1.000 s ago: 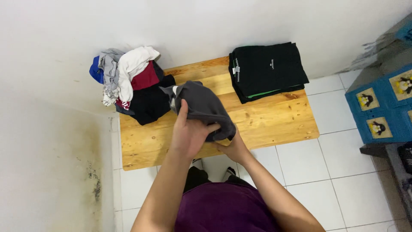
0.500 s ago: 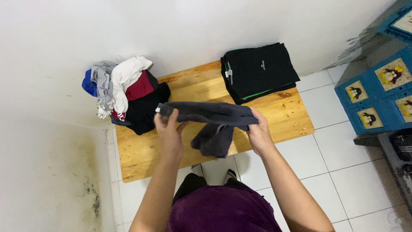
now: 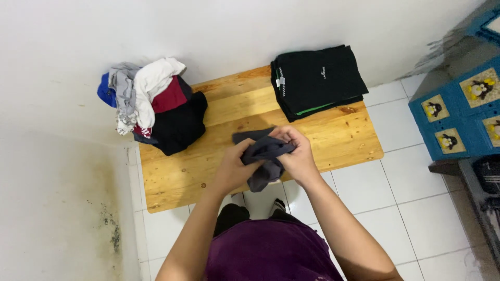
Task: The person folds a black t-shirt and a dark gray t-shirt on a wooden table. They smooth and align each garment, fold the sleeves and body, then place the finished folds into a neat stack on the table.
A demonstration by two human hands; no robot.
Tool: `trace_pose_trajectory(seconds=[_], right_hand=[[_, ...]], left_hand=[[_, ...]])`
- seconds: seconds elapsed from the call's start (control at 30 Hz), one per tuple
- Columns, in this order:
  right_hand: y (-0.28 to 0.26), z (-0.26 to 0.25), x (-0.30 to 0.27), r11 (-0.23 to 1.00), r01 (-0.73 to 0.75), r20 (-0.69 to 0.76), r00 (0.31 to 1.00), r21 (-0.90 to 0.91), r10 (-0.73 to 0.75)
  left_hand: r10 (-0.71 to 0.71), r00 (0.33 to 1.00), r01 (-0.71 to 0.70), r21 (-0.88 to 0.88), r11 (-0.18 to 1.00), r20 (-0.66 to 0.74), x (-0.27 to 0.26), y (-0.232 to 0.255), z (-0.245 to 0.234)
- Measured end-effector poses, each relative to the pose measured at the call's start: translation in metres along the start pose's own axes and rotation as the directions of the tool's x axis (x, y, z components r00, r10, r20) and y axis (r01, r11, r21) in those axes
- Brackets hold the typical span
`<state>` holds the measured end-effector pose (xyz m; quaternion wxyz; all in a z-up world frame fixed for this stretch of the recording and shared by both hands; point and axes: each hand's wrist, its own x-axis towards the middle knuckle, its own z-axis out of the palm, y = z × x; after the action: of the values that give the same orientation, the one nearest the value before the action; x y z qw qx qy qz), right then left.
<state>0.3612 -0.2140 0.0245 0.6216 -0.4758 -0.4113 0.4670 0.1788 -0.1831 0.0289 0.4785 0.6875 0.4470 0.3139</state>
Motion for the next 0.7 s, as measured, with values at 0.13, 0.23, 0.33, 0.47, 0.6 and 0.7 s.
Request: trace_pose_trajectory(seconds=[0.13,0.23,0.33,0.47,0.6,0.7], right_hand=[[0.021,-0.012,-0.013,0.996,-0.032,0.032,0.999,0.084,0.029],[0.04,-0.011,-0.028,0.991,-0.071,0.12,0.991,0.112,0.057],[0.049,-0.003,-0.038,0.971,-0.06,0.141,0.986,-0.23,0.094],[0.051,0.004,-0.035,0.918,-0.118,-0.031,0.993,-0.378,0.115],[0.073,-0.013,-0.028,0.894,-0.1,-0.081,0.994,-0.438,0.071],[0.104,-0.028,-0.026,0.893,-0.042,-0.004,0.999,-0.448,0.044]], left_hand=[[-0.08,0.991,0.079,-0.018,0.997,-0.111,0.007,0.015,-0.002],[-0.119,0.973,0.064,-0.262,0.963,-0.199,0.016,0.038,-0.006],[-0.078,0.979,0.032,-0.241,0.97,-0.186,0.016,0.037,0.002],[-0.021,0.996,0.0,-0.237,0.971,-0.086,0.013,0.067,0.005],[-0.026,0.997,-0.001,-0.339,0.941,-0.075,0.013,0.027,0.014],[0.011,0.996,-0.033,-0.264,0.964,-0.083,0.014,0.023,0.013]])
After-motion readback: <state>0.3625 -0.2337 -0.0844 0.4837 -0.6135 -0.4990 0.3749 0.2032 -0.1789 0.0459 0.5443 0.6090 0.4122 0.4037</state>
